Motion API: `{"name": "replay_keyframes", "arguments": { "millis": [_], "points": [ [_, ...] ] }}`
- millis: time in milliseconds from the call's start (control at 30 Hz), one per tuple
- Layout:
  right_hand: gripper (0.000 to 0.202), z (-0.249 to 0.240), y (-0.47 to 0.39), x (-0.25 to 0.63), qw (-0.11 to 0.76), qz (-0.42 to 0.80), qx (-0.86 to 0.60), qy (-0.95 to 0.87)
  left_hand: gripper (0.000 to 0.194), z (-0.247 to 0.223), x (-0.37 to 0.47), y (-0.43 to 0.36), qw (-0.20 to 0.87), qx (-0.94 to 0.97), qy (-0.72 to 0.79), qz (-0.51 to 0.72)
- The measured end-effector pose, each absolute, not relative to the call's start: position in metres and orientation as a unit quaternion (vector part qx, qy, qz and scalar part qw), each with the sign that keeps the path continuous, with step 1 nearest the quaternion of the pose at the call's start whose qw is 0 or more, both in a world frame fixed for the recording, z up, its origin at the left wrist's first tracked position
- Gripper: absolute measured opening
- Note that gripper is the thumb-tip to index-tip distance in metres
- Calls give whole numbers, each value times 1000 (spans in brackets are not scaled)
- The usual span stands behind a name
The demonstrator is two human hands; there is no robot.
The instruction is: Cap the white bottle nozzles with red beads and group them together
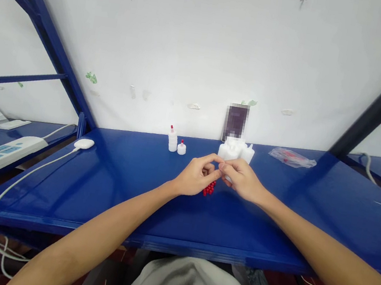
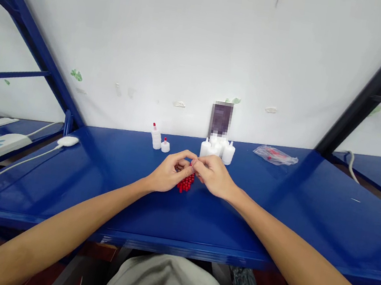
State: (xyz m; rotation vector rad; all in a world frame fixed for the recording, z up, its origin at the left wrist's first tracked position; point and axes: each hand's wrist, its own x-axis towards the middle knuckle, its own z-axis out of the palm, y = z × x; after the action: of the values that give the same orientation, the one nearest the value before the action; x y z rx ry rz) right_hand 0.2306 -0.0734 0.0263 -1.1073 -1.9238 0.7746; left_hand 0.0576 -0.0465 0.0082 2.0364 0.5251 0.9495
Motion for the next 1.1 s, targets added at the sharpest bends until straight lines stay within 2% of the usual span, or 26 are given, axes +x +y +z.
{"name": "replay_keyframes", "arguments": {
  "millis": [100,200,300,367,467,600,900,1100],
  "points": [
    [39,23,-72,229,403,302,-430,-749,27,7,59,-45,428,790,205,387],
    [31,21,-70,230,425,292,-442,-734,21,6,58,-34,441,738,226,459],
    [23,22,-67,232,435,286,-468,-714,14,9,48,-12,381,646,312,583],
    [22,24,-67,234,435,293,-472,-709,10,11,34,3,308,624,378,611],
    [24,27,-68,233,421,299,-476,-712,8,13,12,20,178,656,452,578],
    [24,28,-70,230,409,291,-496,-709,14,10,-4,30,94,692,506,507],
    [29,23,-65,236,397,264,-476,-739,25,11,-1,36,20,723,560,404],
    [16,27,-65,233,391,310,-465,-732,27,11,0,36,11,721,587,368]
  ]
}}
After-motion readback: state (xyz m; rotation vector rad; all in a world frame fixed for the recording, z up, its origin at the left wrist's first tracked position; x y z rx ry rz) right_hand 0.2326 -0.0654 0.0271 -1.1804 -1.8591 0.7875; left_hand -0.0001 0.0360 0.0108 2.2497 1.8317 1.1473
